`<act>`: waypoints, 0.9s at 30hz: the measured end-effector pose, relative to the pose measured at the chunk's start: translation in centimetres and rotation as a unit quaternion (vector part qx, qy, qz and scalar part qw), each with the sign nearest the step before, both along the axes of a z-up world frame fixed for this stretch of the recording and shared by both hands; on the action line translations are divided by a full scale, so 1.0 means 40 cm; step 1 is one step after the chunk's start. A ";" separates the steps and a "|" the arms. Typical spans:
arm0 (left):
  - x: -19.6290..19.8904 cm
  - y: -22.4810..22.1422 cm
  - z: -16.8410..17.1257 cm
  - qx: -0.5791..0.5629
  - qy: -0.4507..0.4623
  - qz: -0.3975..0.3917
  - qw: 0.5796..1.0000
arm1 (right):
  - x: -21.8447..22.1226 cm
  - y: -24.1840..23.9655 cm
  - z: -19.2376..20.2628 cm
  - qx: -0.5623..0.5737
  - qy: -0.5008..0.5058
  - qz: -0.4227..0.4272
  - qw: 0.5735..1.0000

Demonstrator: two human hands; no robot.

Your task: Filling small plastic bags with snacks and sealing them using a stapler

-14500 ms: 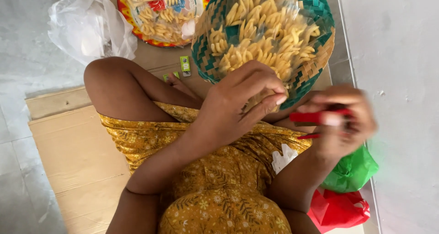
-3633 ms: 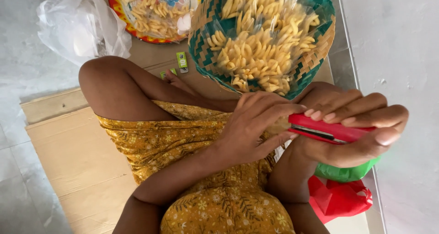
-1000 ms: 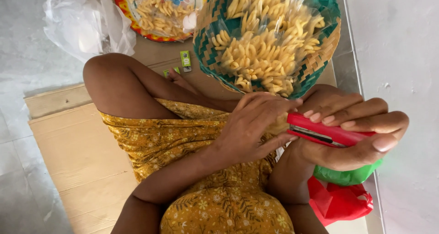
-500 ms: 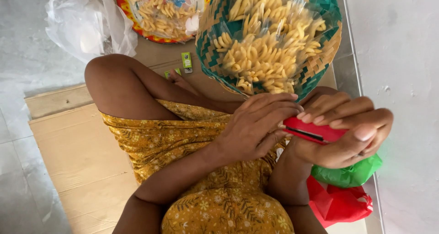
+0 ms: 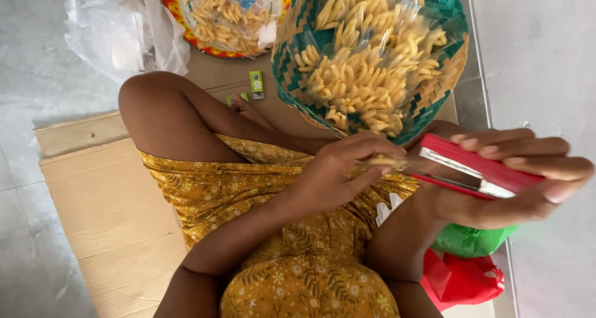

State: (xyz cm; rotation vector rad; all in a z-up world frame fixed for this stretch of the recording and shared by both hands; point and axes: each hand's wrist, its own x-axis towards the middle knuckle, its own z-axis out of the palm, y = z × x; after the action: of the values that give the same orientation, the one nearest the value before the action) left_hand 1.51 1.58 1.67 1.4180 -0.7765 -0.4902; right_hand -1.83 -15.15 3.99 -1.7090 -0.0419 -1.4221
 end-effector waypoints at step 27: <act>0.786 0.334 -0.512 0.087 -0.225 0.497 0.834 | -0.004 -0.043 -0.092 -0.127 0.053 -0.258 0.956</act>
State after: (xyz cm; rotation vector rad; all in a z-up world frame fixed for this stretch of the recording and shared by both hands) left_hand 32.97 14.95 -18.82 1.9113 -0.2517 0.6216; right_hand -2.00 -16.85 0.30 -2.1092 0.3147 -1.7544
